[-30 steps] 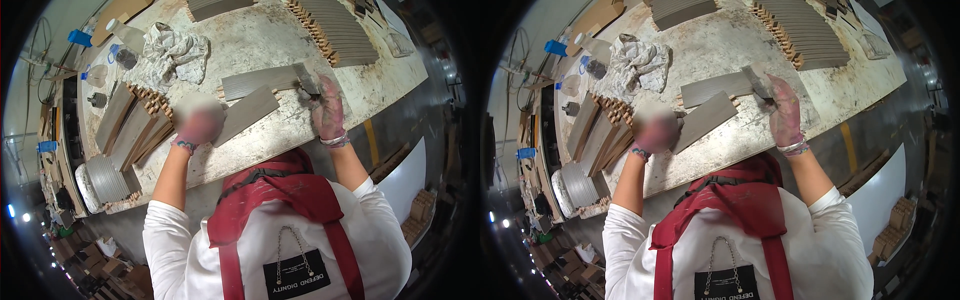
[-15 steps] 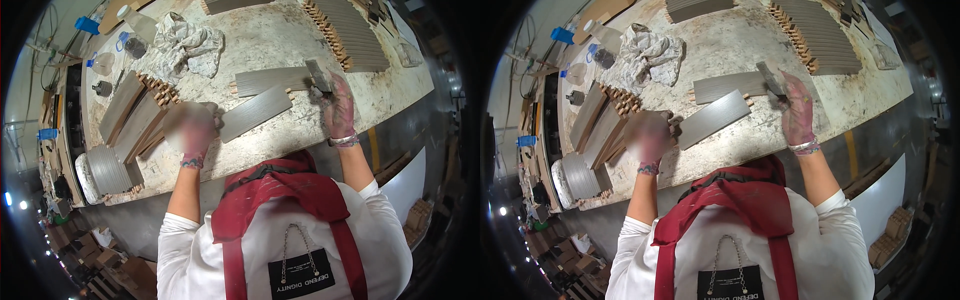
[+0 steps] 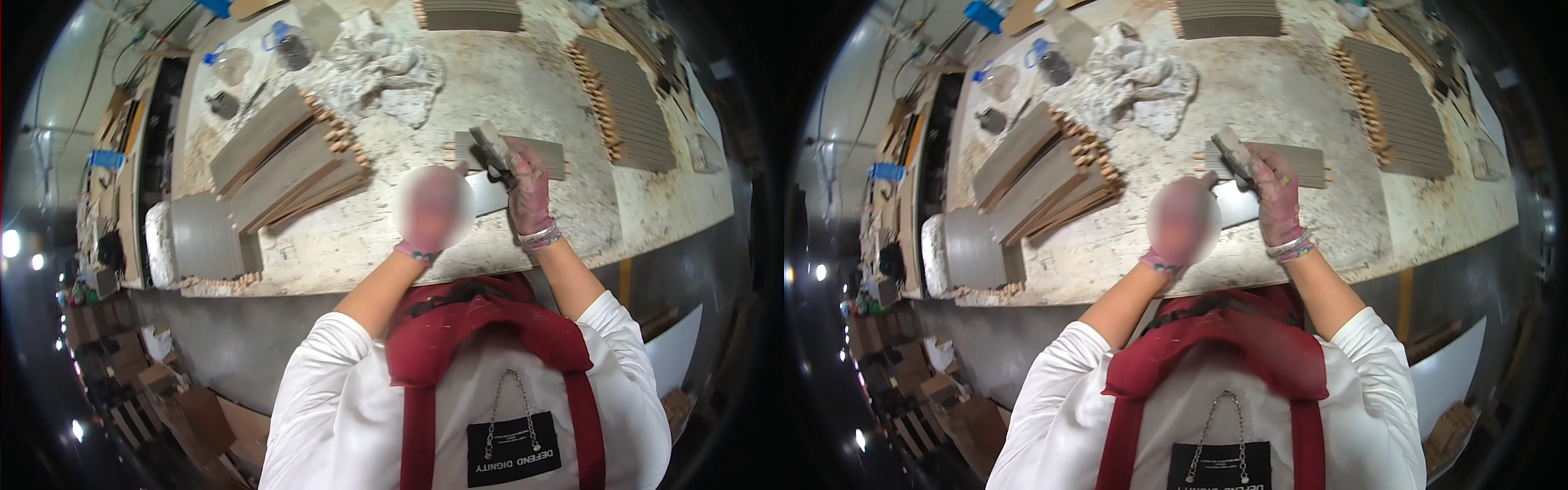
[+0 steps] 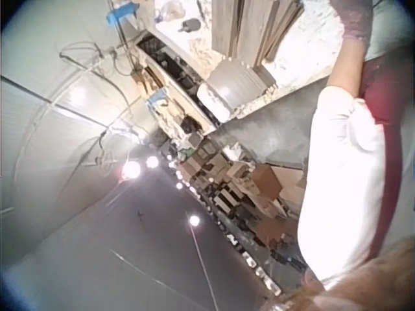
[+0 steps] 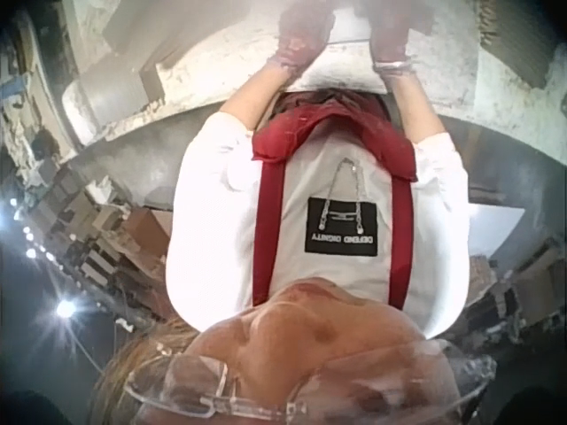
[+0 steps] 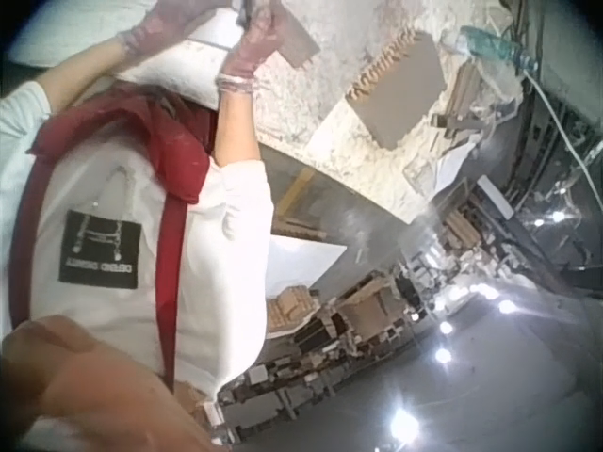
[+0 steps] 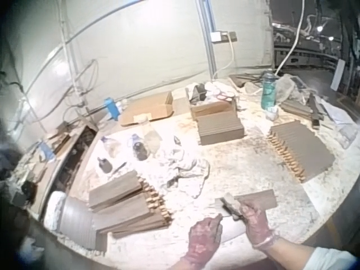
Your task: The person is using a small sanding block to polish wooden slats on a workbench. The person picks up a slat, rubs the block against its surface and edges multiple times, wipes the slat with a white cloth, and then places the polished slat into a stack with others.
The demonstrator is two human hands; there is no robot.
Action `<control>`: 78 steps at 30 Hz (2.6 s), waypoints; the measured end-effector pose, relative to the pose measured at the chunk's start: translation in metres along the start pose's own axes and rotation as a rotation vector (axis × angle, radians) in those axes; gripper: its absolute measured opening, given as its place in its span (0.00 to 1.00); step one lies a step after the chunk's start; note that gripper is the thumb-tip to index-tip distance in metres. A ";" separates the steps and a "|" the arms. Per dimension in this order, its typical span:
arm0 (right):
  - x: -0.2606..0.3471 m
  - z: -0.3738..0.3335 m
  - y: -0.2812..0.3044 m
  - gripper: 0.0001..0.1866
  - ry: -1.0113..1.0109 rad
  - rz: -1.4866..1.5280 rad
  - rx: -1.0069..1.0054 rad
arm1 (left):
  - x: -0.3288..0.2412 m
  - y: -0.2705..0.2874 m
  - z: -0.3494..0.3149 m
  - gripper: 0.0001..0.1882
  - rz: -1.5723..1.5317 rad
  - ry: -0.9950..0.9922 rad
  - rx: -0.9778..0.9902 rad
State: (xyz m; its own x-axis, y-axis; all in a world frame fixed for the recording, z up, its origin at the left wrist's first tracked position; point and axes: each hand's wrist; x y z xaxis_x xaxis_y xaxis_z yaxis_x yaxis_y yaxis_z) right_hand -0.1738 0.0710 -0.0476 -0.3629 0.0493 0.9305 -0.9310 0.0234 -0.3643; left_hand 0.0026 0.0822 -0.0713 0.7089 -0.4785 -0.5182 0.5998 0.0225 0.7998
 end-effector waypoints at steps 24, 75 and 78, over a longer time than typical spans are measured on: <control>0.071 0.010 -0.061 0.17 0.260 -0.789 0.406 | 0.054 0.203 -0.090 0.12 0.287 0.070 -0.420; 0.025 0.077 -0.211 0.26 -0.160 0.252 0.407 | 0.123 0.330 -0.049 0.16 0.107 0.222 0.015; 0.016 0.077 -0.234 0.23 -0.158 0.179 0.452 | 0.096 0.309 -0.043 0.13 0.029 0.283 0.096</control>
State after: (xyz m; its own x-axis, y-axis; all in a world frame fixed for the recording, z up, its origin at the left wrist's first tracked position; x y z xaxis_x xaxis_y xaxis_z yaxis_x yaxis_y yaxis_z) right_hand 0.0347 -0.0102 0.0557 -0.4876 -0.1393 0.8619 -0.7650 -0.4076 -0.4986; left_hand 0.2718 0.0814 0.1132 0.8085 -0.2145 -0.5480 0.5497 -0.0570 0.8334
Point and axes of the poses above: each hand's wrist, its own z-axis towards the middle knuckle, its own y-axis out of the back of the hand, x = y × z, and after that the axes turned 4 degrees about x, right-handed
